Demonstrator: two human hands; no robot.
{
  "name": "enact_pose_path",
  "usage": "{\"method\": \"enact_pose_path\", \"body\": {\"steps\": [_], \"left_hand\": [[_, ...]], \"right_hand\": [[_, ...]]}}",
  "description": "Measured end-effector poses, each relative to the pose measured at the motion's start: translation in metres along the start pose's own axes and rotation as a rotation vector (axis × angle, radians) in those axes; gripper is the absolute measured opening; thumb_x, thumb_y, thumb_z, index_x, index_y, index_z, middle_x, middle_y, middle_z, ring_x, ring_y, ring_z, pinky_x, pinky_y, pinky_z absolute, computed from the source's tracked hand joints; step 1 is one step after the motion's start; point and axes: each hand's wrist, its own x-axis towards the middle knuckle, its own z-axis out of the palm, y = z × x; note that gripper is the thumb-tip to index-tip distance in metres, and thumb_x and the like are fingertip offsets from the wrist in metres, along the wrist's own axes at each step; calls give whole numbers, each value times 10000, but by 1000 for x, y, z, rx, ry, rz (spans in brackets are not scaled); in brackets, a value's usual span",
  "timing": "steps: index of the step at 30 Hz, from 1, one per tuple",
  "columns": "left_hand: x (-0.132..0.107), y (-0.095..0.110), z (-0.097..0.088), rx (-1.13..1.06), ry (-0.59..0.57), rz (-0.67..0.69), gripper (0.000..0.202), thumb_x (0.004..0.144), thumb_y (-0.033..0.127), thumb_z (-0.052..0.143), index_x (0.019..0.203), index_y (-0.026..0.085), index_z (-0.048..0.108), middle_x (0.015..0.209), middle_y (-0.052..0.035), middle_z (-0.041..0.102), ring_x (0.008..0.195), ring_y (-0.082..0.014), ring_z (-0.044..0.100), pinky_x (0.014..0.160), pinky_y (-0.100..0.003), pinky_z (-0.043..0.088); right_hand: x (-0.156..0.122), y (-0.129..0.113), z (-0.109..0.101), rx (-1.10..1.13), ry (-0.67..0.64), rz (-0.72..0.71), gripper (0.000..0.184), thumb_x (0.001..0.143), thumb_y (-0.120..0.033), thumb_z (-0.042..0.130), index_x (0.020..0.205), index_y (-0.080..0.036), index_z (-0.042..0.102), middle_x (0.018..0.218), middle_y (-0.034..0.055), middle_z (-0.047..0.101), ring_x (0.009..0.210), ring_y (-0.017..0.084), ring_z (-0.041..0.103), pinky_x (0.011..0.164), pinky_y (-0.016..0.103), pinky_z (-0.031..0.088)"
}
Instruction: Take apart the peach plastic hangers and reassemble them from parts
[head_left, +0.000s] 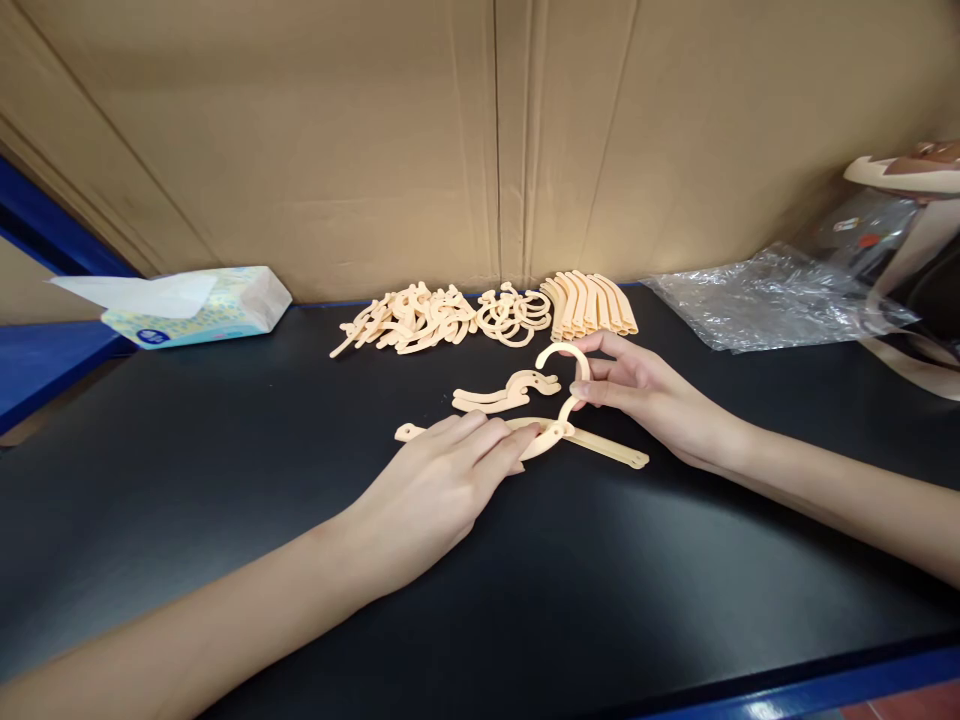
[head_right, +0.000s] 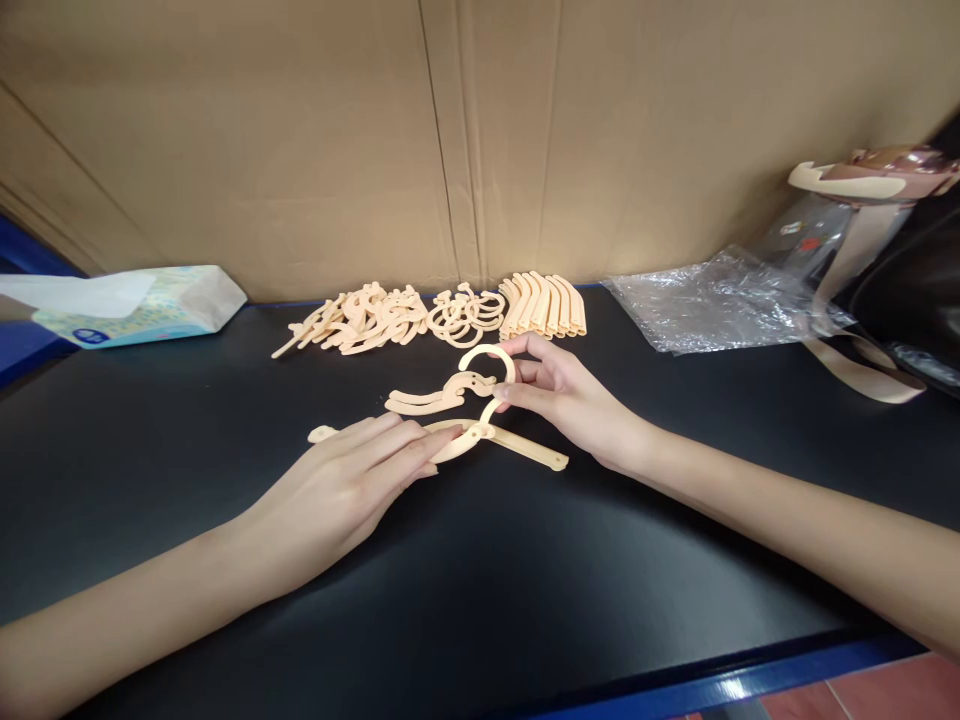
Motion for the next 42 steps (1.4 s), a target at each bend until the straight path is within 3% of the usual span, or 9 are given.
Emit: {"method": "enact_pose_path", "body": {"steps": [7, 16, 25, 32, 36, 42], "left_hand": [[0, -1, 1, 3, -7, -27, 307, 979, 76, 435, 1262, 71, 554, 1012, -94, 694, 1016, -216, 654, 792, -316, 545], [-2, 0, 1, 45, 6, -80, 302, 1005, 146, 406, 1247, 99, 579, 1048, -96, 694, 939, -222, 662, 791, -335, 545], [0, -3, 1, -94, -8, -119, 280, 977, 156, 455, 1203, 105, 614, 1069, -106, 681, 974, -232, 656, 844, -364, 545], [0, 0, -1, -63, 11, -132, 277, 960, 150, 459, 1187, 145, 617, 1038, -71, 697, 956, -204, 675, 826, -312, 548], [0, 1, -2, -57, -2, -124, 280, 953, 171, 489, 1203, 156, 614, 1011, -58, 703, 924, -190, 687, 806, -285, 549], [-3, 3, -2, 25, 12, -120, 247, 967, 211, 487, 1178, 181, 612, 988, -41, 705, 838, -161, 697, 674, -231, 536]], "right_hand": [[-2, 0, 0, -13, 6, 9, 256, 837, -274, 691, 1028, -228, 527, 833, -32, 647, 796, 135, 623, 842, 323, 461], [0, -1, 0, -2, 76, -6, 341, 758, -308, 757, 972, -219, 507, 717, -53, 583, 706, 128, 575, 690, 295, 415], [-3, 0, 1, -68, -70, -51, 225, 812, -240, 686, 924, -217, 492, 721, -54, 603, 712, 128, 628, 731, 301, 473], [-5, -1, 2, -112, -68, -74, 280, 805, -272, 704, 1011, -221, 520, 757, -49, 600, 730, 140, 636, 748, 314, 498], [-6, -1, 2, -245, -94, -137, 270, 833, -289, 688, 1058, -224, 555, 789, -39, 600, 732, 132, 605, 740, 303, 492], [-9, -1, 3, -387, -82, -220, 340, 841, -350, 696, 1136, -231, 577, 824, -15, 624, 763, 153, 595, 756, 324, 490]]}}
